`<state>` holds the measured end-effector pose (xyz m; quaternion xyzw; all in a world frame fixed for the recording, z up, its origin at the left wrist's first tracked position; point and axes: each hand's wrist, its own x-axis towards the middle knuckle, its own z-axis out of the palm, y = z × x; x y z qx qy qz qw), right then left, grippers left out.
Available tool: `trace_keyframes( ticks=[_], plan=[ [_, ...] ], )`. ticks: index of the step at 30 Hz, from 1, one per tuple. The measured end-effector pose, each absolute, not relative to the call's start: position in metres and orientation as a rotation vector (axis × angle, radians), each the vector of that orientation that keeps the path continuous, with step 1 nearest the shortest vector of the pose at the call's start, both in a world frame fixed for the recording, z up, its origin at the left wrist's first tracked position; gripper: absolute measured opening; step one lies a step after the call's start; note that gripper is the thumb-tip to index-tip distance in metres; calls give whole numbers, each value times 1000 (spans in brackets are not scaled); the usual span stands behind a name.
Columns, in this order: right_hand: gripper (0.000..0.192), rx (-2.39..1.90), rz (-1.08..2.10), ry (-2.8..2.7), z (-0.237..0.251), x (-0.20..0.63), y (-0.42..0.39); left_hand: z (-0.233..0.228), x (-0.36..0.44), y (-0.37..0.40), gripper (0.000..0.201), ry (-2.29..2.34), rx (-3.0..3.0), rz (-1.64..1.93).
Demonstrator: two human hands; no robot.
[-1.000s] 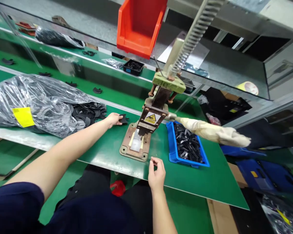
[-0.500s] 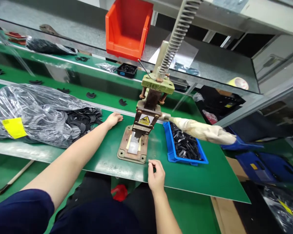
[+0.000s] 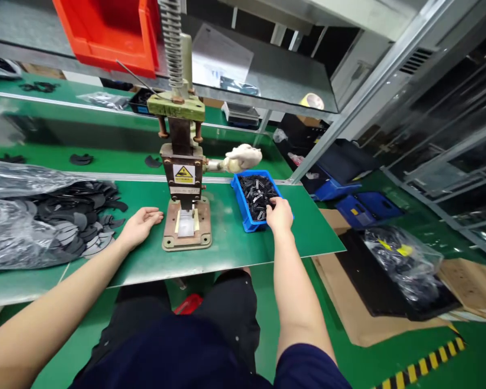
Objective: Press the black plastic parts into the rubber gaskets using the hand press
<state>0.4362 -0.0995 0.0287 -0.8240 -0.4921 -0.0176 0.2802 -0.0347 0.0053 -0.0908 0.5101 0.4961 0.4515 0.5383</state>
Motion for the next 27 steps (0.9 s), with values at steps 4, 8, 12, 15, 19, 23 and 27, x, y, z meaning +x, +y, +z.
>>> trace_keyframes(
  ticks=[4, 8, 12, 15, 19, 23, 27],
  plan=[
    [44, -2417, -2, -1355, 29, 458, -88, -93, -32, -1, 48, 1217, 1324, 1077],
    [45, -2489, 40, -1427, 27, 455, -82, -97, -32, 1, 54, 1238, 1404, 1060],
    [44, -2476, 56, -1451, 28, 446, -81, -96, -32, -1, 54, 1231, 1421, 1057],
    [43, -2440, 64, -1404, 31, 442, -85, -93, -31, -2, 53, 1239, 1413, 1057],
    [34, -2332, 62, -1263, 40, 437, -94, -93, -31, -4, 53, 1250, 1428, 1050],
    [27, -2061, 109, -1167, 50, 416, -105, -91, -31, -3, 51, 1218, 1393, 1095],
    [35, -1708, 332, -1167, 44, 366, -121, -81, -29, -9, 45, 1190, 1263, 1228]
  ],
)
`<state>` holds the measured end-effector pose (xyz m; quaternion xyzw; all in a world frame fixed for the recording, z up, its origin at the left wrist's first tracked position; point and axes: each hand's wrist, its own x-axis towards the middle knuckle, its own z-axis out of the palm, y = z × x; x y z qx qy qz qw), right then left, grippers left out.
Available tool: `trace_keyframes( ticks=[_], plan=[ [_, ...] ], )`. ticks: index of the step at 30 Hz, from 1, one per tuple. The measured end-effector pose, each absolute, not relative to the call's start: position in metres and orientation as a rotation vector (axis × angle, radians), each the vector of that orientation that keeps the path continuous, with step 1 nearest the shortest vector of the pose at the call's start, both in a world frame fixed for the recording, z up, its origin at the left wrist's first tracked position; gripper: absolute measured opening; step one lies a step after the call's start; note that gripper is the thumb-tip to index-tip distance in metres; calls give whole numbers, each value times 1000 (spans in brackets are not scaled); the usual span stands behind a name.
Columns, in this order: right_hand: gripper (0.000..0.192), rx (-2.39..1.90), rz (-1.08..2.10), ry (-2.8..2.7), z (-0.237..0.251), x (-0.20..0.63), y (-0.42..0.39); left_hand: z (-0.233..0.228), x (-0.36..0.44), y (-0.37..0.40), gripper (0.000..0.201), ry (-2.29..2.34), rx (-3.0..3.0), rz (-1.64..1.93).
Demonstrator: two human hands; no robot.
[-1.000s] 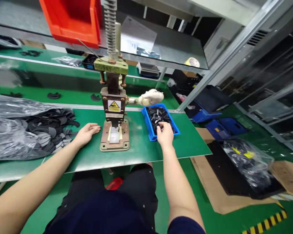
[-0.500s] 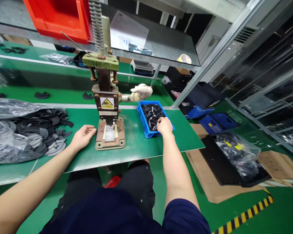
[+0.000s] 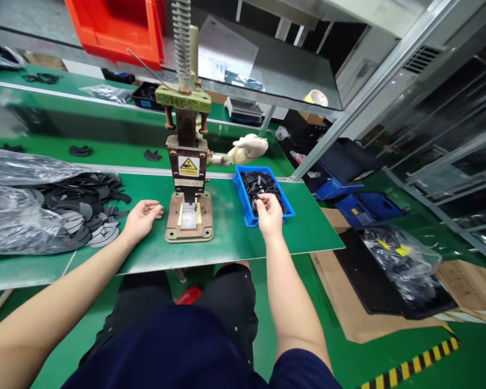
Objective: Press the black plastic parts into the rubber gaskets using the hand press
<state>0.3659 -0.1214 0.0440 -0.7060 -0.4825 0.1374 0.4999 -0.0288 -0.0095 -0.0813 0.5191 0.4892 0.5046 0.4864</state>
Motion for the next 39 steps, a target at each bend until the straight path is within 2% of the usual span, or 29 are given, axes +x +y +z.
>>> trace_keyframes(
  ticks=[4, 10, 14, 20, 29, 33, 37, 39],
  plan=[
    [39, -1429, 644, -1145, 26, 300, -149, -63, -23, -43, 42, 1209, 1243, 1318],
    [35, -1190, 1036, -1070, 3, 223, -181, -18, -8, -125, 29, 972, 1557, 1181],
    [36, -1119, 1213, -1043, -7, 200, -191, 0, -5, -150, 27, 752, 1813, 1187],
    [34, -1087, 1324, -1046, -15, 191, -196, -1, -7, -154, 29, 646, 1998, 1267],
    [33, -1106, 1285, -1142, -16, 187, -198, -2, -11, -152, 23, 572, 2066, 1297],
    [34, -1125, 1155, -1242, -5, 200, -188, -9, -19, -128, 9, 654, 2119, 1271],
    [26, -1081, 758, -1206, 52, 245, -151, -24, -24, -73, 15, 1046, 2107, 1261],
    [37, -957, 529, -1152, 99, 264, -129, -31, -23, -45, 20, 1128, 2147, 1214]
  ],
)
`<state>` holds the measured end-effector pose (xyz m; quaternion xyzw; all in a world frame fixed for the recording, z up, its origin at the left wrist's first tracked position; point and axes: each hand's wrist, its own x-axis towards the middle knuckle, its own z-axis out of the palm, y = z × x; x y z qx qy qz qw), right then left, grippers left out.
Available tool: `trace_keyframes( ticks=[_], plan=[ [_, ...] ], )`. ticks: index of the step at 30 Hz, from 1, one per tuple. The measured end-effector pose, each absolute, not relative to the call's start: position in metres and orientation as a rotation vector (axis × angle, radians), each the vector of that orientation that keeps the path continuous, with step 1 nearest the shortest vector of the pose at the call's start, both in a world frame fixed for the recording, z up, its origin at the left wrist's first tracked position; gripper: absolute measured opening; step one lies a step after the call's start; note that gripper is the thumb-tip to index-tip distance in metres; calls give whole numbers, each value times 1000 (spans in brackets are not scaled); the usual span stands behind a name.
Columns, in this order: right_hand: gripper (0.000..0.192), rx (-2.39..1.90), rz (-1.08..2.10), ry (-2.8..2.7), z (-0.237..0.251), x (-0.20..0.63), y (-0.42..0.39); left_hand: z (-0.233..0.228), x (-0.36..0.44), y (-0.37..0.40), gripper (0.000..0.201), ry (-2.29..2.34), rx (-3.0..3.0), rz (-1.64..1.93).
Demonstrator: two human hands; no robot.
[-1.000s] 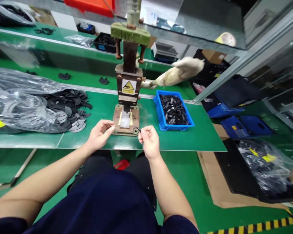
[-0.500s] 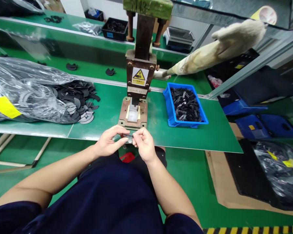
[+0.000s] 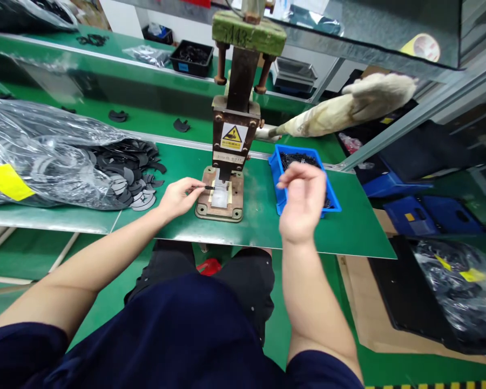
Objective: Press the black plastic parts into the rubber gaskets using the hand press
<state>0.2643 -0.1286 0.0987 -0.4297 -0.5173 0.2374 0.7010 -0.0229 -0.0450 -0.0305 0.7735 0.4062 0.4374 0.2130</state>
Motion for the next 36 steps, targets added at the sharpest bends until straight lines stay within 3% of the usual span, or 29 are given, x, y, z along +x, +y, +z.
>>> trace_keyframes(
  ticks=[2, 4, 5, 9, 12, 17, 24, 30, 36],
  plan=[
    [40, -728, 345, -1201, 149, 272, -112, -35, -19, -24, 22, 1147, 2241, 1138],
    [33, -615, 315, -1291, 190, 267, -104, -37, -13, -12, 25, 1138, 2368, 1040],
    [40, -597, 325, -1364, 205, 261, -102, -37, -10, -9, 26, 1127, 2437, 987],
    [62, -540, 299, -1520, 223, 242, -101, -32, -1, -7, 32, 1074, 2682, 797],
    [59, -588, 241, -1473, 207, 238, -101, -24, 2, -8, 33, 1050, 2787, 697],
    [34, -677, 128, -1526, 160, 241, -125, -20, 3, -5, 34, 1005, 2808, 676],
    [14, -883, 17, -1618, 88, 246, -158, -23, 4, -9, 35, 1009, 2755, 700],
    [17, -757, -84, -1440, 63, 243, -140, -14, -29, 5, 37, 1157, 2729, 555],
    [13, -711, -93, -1479, 59, 244, -138, 1, -122, 67, 47, 1606, 2708, 49]
  ],
)
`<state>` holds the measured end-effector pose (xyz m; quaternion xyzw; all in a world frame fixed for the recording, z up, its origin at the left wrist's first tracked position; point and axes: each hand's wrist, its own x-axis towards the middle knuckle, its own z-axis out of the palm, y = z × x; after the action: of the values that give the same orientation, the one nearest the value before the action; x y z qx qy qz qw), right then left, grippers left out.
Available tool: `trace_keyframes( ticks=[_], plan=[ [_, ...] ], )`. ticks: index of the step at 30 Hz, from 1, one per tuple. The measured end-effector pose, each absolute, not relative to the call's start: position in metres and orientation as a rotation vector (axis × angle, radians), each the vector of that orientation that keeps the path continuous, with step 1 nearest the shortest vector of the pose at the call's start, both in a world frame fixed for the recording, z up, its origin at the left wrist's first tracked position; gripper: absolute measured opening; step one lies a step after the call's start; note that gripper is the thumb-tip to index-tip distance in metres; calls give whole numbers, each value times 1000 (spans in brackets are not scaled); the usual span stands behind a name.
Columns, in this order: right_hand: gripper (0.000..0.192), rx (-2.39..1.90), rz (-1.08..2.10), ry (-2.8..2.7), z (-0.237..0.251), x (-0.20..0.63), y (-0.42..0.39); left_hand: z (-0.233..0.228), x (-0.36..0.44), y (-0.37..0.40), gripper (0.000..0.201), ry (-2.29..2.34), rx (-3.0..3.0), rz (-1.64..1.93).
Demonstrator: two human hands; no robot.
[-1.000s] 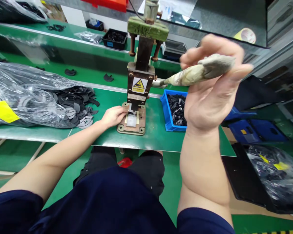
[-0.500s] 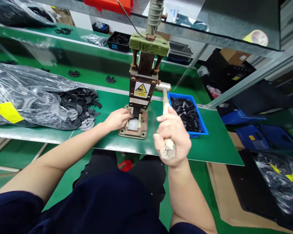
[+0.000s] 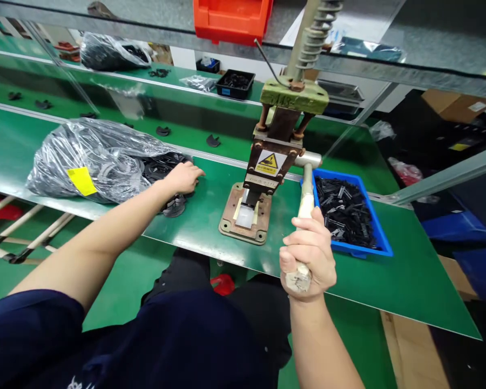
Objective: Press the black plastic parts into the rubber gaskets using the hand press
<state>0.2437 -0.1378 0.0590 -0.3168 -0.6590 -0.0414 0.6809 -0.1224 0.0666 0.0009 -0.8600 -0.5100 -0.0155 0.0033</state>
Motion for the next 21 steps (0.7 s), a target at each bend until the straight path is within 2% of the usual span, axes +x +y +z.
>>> trace_keyframes(
  ticks=[3, 6, 10, 16, 21],
  plan=[
    [15, -712, -96, -1459, 60, 242, -139, 6, -148, 91, 53, -1596, -2679, 270],
    [20, -707, -91, -1434, 59, 241, -138, 7, -151, 101, 53, -1582, -2676, 409],
    [15, -724, -84, -1431, 59, 240, -137, 5, -134, 104, 50, -1628, -2712, 410],
    [9, -736, -81, -1446, 58, 241, -139, 0, -90, 98, 65, -1856, -2958, 386],
    [9, -760, -24, -1470, 60, 243, -142, -7, -62, 90, 56, -1924, -3099, 373]
  ],
)
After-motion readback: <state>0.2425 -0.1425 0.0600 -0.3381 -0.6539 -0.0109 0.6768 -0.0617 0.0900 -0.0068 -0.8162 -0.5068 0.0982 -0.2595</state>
